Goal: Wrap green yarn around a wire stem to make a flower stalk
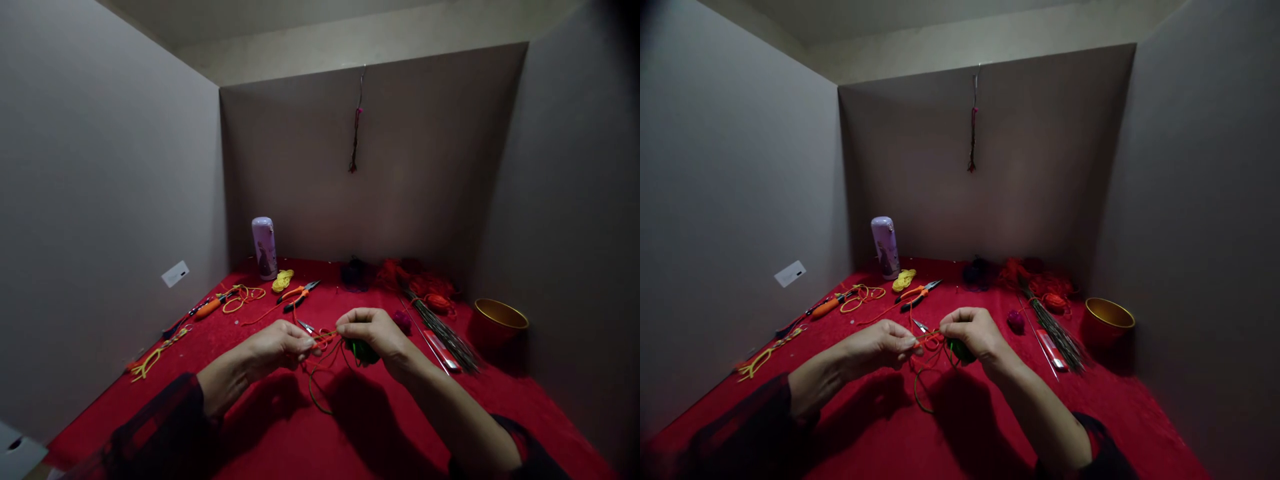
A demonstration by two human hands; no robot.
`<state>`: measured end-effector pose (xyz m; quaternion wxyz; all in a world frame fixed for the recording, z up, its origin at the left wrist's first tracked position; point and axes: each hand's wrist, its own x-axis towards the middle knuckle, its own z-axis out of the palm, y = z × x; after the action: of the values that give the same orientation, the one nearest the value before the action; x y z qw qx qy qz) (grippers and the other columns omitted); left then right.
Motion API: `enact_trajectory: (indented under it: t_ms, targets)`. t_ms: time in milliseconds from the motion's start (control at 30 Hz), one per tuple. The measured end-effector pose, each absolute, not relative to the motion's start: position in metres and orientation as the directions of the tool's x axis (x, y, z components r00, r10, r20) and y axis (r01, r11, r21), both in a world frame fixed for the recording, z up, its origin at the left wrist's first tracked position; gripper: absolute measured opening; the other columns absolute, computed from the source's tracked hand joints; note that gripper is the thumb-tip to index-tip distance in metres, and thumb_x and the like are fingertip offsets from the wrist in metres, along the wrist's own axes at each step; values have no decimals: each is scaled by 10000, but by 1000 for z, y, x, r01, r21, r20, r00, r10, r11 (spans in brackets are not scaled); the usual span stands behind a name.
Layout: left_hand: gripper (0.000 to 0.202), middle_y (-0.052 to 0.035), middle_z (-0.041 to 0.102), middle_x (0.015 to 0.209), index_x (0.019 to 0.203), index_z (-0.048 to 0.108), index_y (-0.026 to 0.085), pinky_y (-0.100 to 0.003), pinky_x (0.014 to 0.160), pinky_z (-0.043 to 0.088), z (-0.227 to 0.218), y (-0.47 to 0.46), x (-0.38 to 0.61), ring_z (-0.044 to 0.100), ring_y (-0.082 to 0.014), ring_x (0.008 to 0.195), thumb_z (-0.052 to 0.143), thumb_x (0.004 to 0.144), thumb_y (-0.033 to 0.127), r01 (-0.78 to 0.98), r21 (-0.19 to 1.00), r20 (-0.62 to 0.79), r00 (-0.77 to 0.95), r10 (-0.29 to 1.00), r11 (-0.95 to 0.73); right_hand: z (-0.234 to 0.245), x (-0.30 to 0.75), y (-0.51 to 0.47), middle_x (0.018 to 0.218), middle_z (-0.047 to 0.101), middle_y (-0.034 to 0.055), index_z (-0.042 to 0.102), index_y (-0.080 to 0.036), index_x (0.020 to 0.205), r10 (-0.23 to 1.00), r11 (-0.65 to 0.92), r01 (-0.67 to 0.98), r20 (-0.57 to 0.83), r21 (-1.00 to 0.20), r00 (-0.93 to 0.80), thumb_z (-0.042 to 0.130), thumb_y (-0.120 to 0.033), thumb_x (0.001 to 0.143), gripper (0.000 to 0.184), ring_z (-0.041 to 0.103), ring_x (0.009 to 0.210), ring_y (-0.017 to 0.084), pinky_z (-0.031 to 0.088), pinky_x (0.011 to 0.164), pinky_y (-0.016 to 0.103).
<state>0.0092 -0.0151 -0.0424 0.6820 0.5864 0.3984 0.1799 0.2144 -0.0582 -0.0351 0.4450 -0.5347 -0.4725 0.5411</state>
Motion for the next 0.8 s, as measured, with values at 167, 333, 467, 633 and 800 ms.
enact_trajectory:
  t_ms: [167,333,467,633,800]
  targets:
    - [425,20,491,475,611,636,128,-228,474,226,-44,-10,7,357,-70,428,637,709,542,272,958,-247,602,759,96,-36,212,-57,440,502,-19,680,-130,665,987,-133,97,-141,-986,-80,696,-244,598,134,367,371,60,242,370,206]
    - [488,13,488,466,543,542,137,-229,469,238,-48,-3,7,376,-75,421,603,721,588,173,984,-120,530,839,32,-45,206,-54,414,477,-23,677,-127,618,995,-82,224,-93,-971,-40,676,-213,601,88,354,377,63,230,383,214]
    - [409,-20,567,603,604,591,110,-214,493,289,-47,-7,15,416,-69,492,704,678,496,-48,991,-90,442,893,123,-51,199,-54,440,507,-16,626,-136,605,994,-76,207,-90,-975,-56,642,-225,625,93,393,387,73,263,400,210]
    - [341,-61,618,723,581,531,127,-216,508,326,-39,-20,27,521,-116,620,702,711,392,-338,895,-96,493,865,292,-55,190,-57,468,509,-20,598,-135,615,984,-128,68,-135,-989,-118,642,-260,642,135,414,405,72,290,418,202]
    - [379,51,414,491,588,412,170,-201,438,291,-35,-14,26,416,-74,444,638,782,405,-426,826,-108,523,846,369,-59,185,-59,502,529,-14,589,-133,625,971,-178,15,-179,-984,-157,678,-253,641,150,433,427,71,313,442,201]
